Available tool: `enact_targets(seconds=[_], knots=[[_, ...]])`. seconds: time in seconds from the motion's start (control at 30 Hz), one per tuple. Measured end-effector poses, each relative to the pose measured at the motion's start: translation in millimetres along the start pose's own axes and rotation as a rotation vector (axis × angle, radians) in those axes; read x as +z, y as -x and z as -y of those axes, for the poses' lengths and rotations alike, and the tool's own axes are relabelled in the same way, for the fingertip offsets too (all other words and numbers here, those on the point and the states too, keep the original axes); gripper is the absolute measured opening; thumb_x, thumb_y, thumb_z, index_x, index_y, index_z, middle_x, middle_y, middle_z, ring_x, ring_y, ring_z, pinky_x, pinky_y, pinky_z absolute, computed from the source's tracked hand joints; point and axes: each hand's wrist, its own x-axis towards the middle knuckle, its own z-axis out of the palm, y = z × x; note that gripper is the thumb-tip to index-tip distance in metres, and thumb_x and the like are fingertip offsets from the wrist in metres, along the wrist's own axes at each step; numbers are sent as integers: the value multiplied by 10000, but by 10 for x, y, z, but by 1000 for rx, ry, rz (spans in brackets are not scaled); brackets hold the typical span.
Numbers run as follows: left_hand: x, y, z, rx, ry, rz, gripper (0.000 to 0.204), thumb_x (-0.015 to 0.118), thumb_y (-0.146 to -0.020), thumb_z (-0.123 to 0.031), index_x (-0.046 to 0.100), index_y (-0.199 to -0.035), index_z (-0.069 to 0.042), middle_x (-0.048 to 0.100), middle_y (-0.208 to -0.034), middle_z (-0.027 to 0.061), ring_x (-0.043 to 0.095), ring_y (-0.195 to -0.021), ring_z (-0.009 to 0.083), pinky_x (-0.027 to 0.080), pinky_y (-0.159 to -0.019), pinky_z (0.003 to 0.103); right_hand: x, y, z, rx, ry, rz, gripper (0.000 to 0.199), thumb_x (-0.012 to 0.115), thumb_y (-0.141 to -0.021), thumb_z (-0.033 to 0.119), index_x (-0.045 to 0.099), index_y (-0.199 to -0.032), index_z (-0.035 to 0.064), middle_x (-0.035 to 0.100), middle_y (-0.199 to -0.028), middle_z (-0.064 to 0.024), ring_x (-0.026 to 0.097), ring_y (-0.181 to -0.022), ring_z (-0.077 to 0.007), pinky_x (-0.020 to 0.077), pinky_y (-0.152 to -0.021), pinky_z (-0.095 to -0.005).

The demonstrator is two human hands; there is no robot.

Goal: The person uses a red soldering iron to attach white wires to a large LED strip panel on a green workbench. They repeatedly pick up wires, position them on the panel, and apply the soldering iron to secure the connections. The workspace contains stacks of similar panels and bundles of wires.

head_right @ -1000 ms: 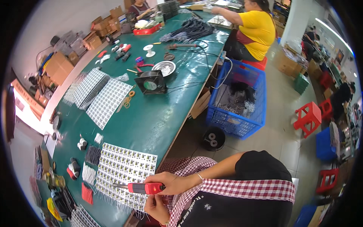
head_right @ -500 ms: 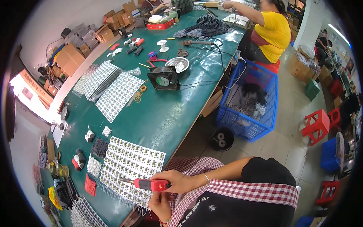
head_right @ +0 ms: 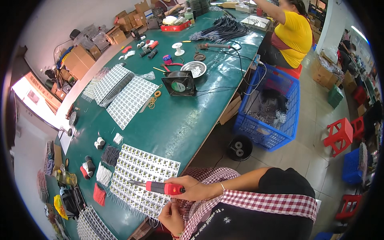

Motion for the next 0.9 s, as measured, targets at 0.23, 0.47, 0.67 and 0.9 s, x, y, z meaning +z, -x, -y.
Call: enact_targets(seconds=[0.23,0.47,0.67,0.9], knots=[[19,28,-3,25,159,-90,124,592,-898,13,675,-949,90,656,-695,102,607,-533,110,474,-487,229,19,19,146,163,-56,122,540,712,-829,159,498,-1297,-5,633,-1082,-130,600,-981,-165,475,-874,-312],[64,55,15,65,154,-100,153,571,-934,-30,661,-931,93,634,-668,61,570,-542,81,440,-483,216,33,50,50,43,9,132,508,684,-825,126,507,-1281,-11,649,-1043,-157,636,-971,-211,490,-847,-326],[40,62,54,89,70,-86,136,571,-921,-7,652,-906,101,634,-681,71,583,-566,92,451,-514,221,37,75,48,26,21,103,489,682,-810,101,524,-1259,-13,654,-1021,-159,645,-947,-212,494,-822,-323],[28,52,142,215,-119,-124,121,573,-911,-11,649,-885,80,632,-668,60,597,-582,120,470,-547,244,43,84,48,3,-10,90,459,688,-799,77,538,-1223,-16,649,-973,-140,633,-900,-181,492,-796,-310]])
